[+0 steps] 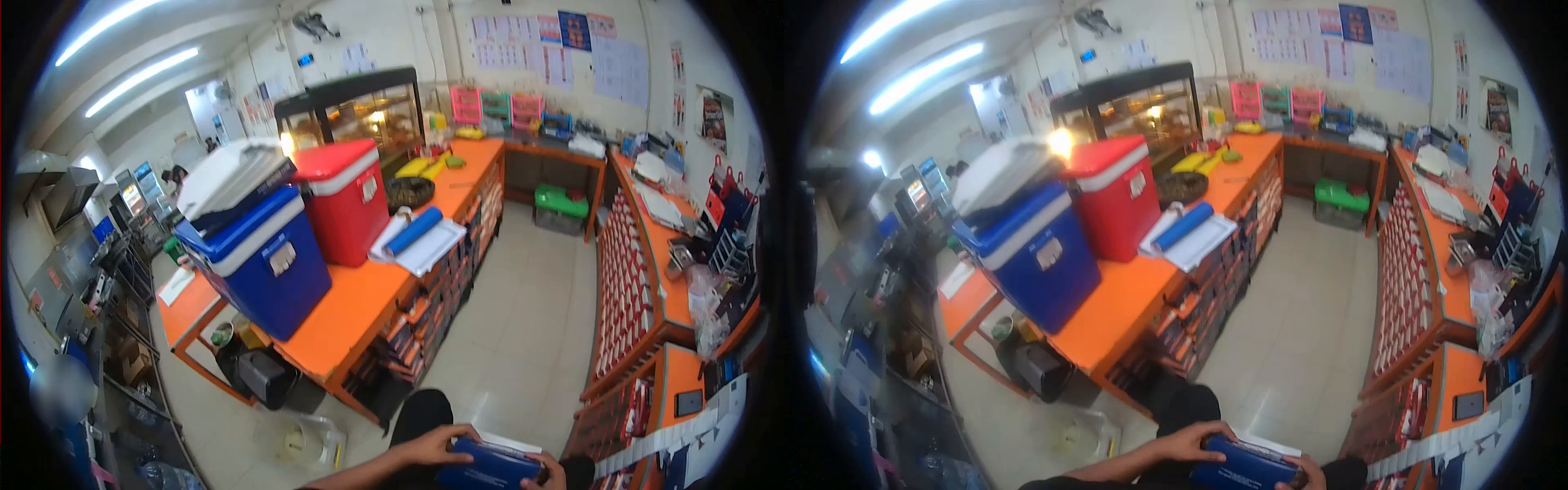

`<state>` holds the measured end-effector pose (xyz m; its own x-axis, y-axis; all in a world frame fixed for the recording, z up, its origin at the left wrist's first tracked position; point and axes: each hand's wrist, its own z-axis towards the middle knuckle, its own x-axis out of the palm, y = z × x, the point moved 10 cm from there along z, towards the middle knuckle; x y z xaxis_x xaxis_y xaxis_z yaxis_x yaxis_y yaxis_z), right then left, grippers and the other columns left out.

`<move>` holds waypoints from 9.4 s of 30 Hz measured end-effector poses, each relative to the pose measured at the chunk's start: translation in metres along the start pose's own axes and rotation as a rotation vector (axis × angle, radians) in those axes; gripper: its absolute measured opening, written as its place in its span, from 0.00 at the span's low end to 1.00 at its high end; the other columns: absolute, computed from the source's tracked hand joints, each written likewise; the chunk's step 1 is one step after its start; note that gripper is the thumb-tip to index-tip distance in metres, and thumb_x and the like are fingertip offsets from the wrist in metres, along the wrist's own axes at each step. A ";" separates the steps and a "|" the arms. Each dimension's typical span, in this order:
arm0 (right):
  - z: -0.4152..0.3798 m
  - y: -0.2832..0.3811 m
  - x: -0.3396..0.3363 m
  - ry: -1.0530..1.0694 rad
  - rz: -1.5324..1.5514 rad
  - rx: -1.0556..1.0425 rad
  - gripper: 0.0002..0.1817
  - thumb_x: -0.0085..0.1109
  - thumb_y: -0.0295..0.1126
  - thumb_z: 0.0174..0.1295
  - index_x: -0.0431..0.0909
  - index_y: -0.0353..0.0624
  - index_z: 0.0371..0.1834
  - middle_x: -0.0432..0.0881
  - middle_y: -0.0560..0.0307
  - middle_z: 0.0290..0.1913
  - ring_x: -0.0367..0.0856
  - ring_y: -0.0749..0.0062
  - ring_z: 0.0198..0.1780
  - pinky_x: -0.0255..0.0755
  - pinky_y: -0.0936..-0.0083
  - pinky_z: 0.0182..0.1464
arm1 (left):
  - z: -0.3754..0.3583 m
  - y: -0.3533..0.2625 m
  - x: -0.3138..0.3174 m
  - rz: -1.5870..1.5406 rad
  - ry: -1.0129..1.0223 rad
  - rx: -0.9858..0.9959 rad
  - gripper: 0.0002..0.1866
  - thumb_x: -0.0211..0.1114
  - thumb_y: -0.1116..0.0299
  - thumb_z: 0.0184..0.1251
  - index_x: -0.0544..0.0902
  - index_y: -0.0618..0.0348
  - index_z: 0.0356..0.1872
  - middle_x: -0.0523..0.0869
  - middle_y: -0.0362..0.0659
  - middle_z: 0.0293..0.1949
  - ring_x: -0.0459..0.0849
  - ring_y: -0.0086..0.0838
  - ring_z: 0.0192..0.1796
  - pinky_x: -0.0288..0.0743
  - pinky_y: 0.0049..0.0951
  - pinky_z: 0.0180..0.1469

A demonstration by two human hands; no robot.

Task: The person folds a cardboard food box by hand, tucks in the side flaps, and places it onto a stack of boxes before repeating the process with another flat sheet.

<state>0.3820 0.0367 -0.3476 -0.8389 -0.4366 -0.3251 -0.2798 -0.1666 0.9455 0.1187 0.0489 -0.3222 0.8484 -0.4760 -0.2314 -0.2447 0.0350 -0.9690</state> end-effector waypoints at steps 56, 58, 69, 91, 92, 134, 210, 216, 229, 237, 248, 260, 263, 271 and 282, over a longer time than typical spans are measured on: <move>-0.057 -0.133 -0.038 -0.363 -0.634 0.342 0.14 0.60 0.25 0.60 0.82 0.37 0.49 0.79 0.49 0.68 0.68 0.46 0.76 0.57 0.49 0.78 | -0.017 0.322 -0.386 -0.685 -1.463 -0.243 0.24 0.46 0.61 0.85 0.68 0.54 0.76 0.75 0.45 0.71 0.78 0.39 0.66 0.73 0.49 0.72; -0.057 -0.132 -0.039 -0.377 -0.625 0.345 0.13 0.60 0.25 0.60 0.83 0.37 0.48 0.79 0.49 0.67 0.69 0.46 0.75 0.57 0.48 0.78 | -0.019 0.350 -0.402 -0.700 -1.543 -0.291 0.25 0.48 0.60 0.84 0.68 0.54 0.76 0.75 0.46 0.71 0.78 0.40 0.67 0.73 0.49 0.72; -0.050 -0.129 -0.043 -0.381 -0.633 0.325 0.12 0.62 0.25 0.56 0.83 0.39 0.45 0.81 0.50 0.63 0.72 0.47 0.72 0.60 0.47 0.75 | -0.035 0.422 -0.453 -0.526 -1.405 -0.307 0.30 0.55 0.53 0.78 0.69 0.57 0.74 0.76 0.49 0.69 0.78 0.41 0.66 0.76 0.48 0.66; -0.213 0.132 -0.278 -1.259 -1.484 0.202 0.15 0.67 0.28 0.62 0.85 0.44 0.52 0.84 0.52 0.54 0.81 0.56 0.56 0.70 0.60 0.58 | 0.083 0.177 -0.033 0.105 -0.193 -0.229 0.19 0.58 0.62 0.83 0.77 0.62 0.65 0.82 0.48 0.62 0.78 0.35 0.64 0.69 0.33 0.68; -0.216 0.112 -0.305 -1.176 -1.385 0.265 0.15 0.65 0.32 0.65 0.86 0.42 0.53 0.86 0.50 0.53 0.82 0.55 0.54 0.72 0.60 0.57 | 0.089 0.162 -0.006 -0.123 -0.102 -0.360 0.19 0.58 0.61 0.83 0.75 0.60 0.66 0.81 0.49 0.65 0.78 0.36 0.67 0.69 0.36 0.70; -0.281 -0.023 -0.127 -0.536 -0.287 0.743 0.52 0.69 0.71 0.57 0.72 0.42 0.74 0.76 0.39 0.72 0.75 0.47 0.72 0.68 0.60 0.73 | 0.113 -0.099 0.242 0.500 0.182 0.741 0.47 0.78 0.72 0.57 0.60 0.58 0.77 0.63 0.58 0.77 0.60 0.56 0.79 0.59 0.56 0.77; -0.071 0.076 -0.011 -0.729 -0.387 -0.226 0.08 0.74 0.26 0.57 0.85 0.41 0.38 0.76 0.55 0.42 0.76 0.59 0.43 0.72 0.65 0.45 | 0.028 -0.020 0.112 0.152 0.103 -0.347 0.12 0.64 0.66 0.79 0.87 0.66 0.44 0.88 0.41 0.34 0.80 0.20 0.36 0.75 0.24 0.43; -0.048 0.055 -0.009 -0.479 -0.098 -0.070 0.05 0.71 0.27 0.64 0.87 0.40 0.39 0.80 0.54 0.44 0.79 0.58 0.48 0.75 0.64 0.52 | 0.021 -0.016 0.104 0.218 0.058 -0.341 0.10 0.65 0.67 0.77 0.87 0.65 0.47 0.89 0.49 0.37 0.83 0.28 0.36 0.76 0.28 0.43; -0.039 0.026 0.012 -0.474 0.056 0.004 0.12 0.69 0.27 0.66 0.89 0.40 0.52 0.81 0.52 0.31 0.79 0.63 0.32 0.72 0.69 0.41 | 0.024 -0.020 0.092 0.236 -0.004 -0.146 0.09 0.65 0.69 0.75 0.87 0.65 0.44 0.88 0.50 0.39 0.84 0.39 0.36 0.74 0.33 0.38; -0.053 0.067 -0.014 -0.665 -0.118 -0.175 0.09 0.67 0.22 0.65 0.87 0.38 0.47 0.78 0.53 0.30 0.76 0.61 0.34 0.69 0.68 0.40 | 0.002 -0.085 0.080 0.469 -0.213 0.021 0.04 0.64 0.72 0.73 0.86 0.57 0.44 0.87 0.51 0.43 0.86 0.45 0.42 0.81 0.40 0.47; -0.065 0.163 0.009 -0.730 -0.387 -0.523 0.14 0.63 0.25 0.55 0.89 0.39 0.45 0.71 0.57 0.28 0.67 0.64 0.31 0.63 0.67 0.38 | -0.032 -0.024 0.080 -0.914 -0.415 0.127 0.35 0.41 0.44 0.86 0.50 0.53 0.82 0.61 0.48 0.79 0.59 0.36 0.81 0.53 0.44 0.81; -0.049 0.225 0.043 -0.627 -0.601 -0.663 0.18 0.63 0.22 0.46 0.90 0.40 0.43 0.67 0.60 0.26 0.66 0.65 0.28 0.62 0.68 0.35 | -0.053 -0.051 0.043 -0.359 -0.199 0.590 0.33 0.65 0.44 0.75 0.73 0.58 0.69 0.68 0.46 0.64 0.69 0.39 0.71 0.64 0.43 0.74; -0.037 0.225 0.042 -0.623 -0.591 -0.653 0.18 0.62 0.23 0.45 0.90 0.39 0.43 0.67 0.59 0.26 0.66 0.66 0.28 0.62 0.68 0.35 | -0.045 -0.019 0.032 -0.863 -0.269 0.467 0.32 0.62 0.43 0.77 0.70 0.55 0.70 0.73 0.49 0.65 0.73 0.43 0.69 0.70 0.44 0.69; 0.034 0.221 0.062 -0.624 -0.809 -0.585 0.25 0.63 0.21 0.41 0.89 0.42 0.48 0.66 0.61 0.26 0.64 0.66 0.28 0.58 0.67 0.36 | -0.042 -0.033 -0.002 -0.326 -0.402 0.606 0.14 0.66 0.67 0.78 0.81 0.59 0.58 0.83 0.42 0.50 0.82 0.27 0.49 0.76 0.27 0.53; 0.057 0.180 0.075 -0.256 -0.426 -0.792 0.17 0.62 0.19 0.35 0.81 0.44 0.34 0.68 0.60 0.28 0.66 0.63 0.29 0.61 0.66 0.36 | -0.006 0.029 -0.015 -0.492 -0.286 0.248 0.25 0.77 0.78 0.65 0.79 0.64 0.62 0.83 0.44 0.57 0.81 0.27 0.59 0.76 0.30 0.61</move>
<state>0.2418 0.0240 -0.2010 -0.8425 -0.0078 -0.5386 -0.2664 -0.8630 0.4292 0.0964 0.0516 -0.3469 0.9346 -0.2349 0.2670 0.2946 0.0907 -0.9513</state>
